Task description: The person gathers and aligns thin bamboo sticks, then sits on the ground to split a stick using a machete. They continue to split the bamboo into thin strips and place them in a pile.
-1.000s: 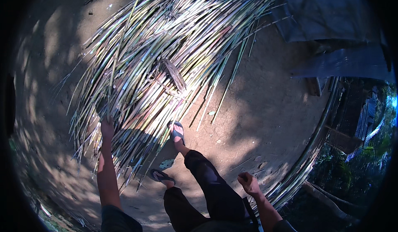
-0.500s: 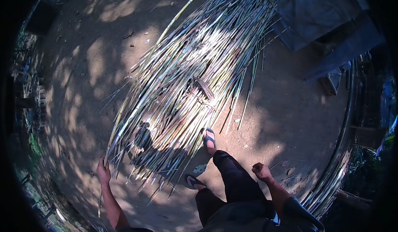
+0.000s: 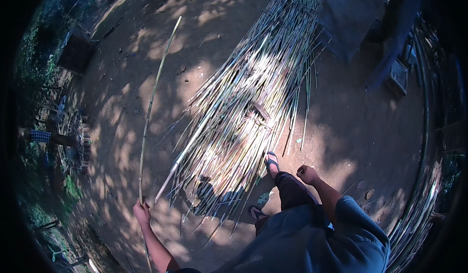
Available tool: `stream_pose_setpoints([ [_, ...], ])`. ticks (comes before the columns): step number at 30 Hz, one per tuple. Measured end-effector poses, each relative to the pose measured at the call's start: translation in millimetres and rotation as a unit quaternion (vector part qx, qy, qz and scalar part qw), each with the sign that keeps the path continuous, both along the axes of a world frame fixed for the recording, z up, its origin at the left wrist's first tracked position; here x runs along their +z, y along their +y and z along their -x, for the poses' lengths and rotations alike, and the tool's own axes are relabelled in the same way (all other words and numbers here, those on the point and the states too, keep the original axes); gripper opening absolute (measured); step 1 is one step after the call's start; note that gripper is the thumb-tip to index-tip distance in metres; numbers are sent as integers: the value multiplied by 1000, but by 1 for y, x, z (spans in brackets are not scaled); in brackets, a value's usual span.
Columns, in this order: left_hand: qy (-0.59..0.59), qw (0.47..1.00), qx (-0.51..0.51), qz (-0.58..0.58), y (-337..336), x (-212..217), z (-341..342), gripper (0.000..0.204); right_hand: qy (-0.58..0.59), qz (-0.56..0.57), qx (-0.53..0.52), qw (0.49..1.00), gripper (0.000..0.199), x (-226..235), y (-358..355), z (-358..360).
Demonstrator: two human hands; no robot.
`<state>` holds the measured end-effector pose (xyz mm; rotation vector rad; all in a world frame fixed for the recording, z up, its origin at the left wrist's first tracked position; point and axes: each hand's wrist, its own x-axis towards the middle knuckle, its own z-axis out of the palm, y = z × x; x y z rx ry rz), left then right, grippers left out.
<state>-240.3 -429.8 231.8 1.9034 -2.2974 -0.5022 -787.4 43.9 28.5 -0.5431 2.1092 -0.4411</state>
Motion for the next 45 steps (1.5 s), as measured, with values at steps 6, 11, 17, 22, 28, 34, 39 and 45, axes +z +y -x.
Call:
stream_pose_setpoints([
  [6, -16, 990, 68, 119, 9, -23, -63, 24, -19, -8, -6, 1000, 37, -23, 10, 2],
  [11, 5, 990, 138, 33, 86, -93, 4, 25, -66, -96, -45, 992, 35, -63, 64, 7],
  [17, -33, 944, 319, -81, 188, -173, 88, 39, -107, -203, 16, 973, 35, -139, 48, 58],
  [22, -44, 936, 338, -90, 264, -234, 87, 47, -79, -116, 100, 985, 33, -263, -70, 122],
  [28, -70, 913, 369, -159, 270, -248, 132, 42, 19, 80, 143, 986, 21, -395, -309, 186],
  [34, -112, 873, 450, -152, 313, -251, 145, 42, 132, 183, 306, 925, 22, -408, -521, 151],
  [39, -152, 792, 532, -259, 354, -237, 138, 37, 148, 33, 487, 860, 57, -461, -574, 110],
  [45, -77, 723, 653, -211, 378, -235, 165, 33, 230, -65, 547, 803, 49, -495, -597, 73],
])
